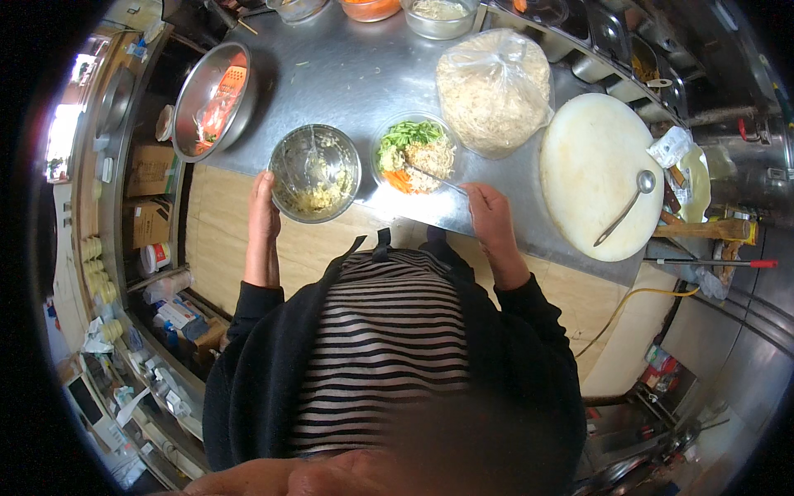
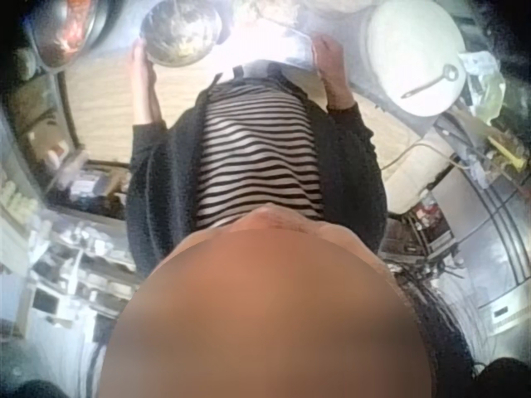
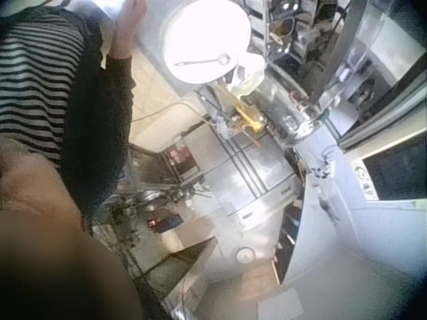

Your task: The person assembles a noodle bowl by placing noodles in a container, adding shredded vegetables, and topping with sauce. They then cover the bowl with a lid and place it in a plastic bag.

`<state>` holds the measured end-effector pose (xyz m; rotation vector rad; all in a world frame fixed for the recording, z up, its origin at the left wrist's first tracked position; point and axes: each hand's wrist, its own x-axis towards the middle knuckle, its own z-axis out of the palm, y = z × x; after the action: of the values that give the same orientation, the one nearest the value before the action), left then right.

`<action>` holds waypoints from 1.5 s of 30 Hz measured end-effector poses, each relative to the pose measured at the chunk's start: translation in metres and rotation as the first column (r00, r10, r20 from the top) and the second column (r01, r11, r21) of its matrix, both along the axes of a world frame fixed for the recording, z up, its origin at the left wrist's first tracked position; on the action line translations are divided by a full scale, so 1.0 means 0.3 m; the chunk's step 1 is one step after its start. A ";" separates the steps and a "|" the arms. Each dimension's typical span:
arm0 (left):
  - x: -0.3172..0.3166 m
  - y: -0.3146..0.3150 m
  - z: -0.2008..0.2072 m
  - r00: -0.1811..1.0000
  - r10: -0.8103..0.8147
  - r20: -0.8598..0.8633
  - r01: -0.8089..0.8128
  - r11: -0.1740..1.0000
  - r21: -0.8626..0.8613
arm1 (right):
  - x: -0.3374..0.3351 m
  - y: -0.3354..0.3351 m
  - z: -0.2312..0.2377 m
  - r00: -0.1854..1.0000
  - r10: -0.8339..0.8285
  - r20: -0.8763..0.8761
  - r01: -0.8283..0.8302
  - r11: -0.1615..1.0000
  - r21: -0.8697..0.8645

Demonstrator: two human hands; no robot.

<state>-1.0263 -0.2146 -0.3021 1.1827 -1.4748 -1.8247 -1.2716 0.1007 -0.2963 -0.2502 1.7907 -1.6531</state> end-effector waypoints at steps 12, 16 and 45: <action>0.009 0.001 -0.005 0.999 0.034 0.026 -0.034 0.999 -0.002 | -0.046 -0.047 0.012 0.980 -0.008 -0.201 0.023 0.997 0.072; 0.008 0.002 -0.015 0.999 0.042 -0.021 -0.042 0.999 -0.006 | -0.081 -0.095 0.016 0.668 0.004 -0.744 -0.003 1.000 0.002; 0.008 0.037 -0.002 0.999 0.046 0.006 -0.046 0.999 0.005 | -0.003 -0.044 -0.099 0.435 0.012 -0.900 -0.032 0.999 -0.002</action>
<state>-1.0238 -0.2036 -0.3026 1.2161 -1.4350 -1.7968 -1.2725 0.0875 -0.3260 -1.4179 2.4864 -1.6087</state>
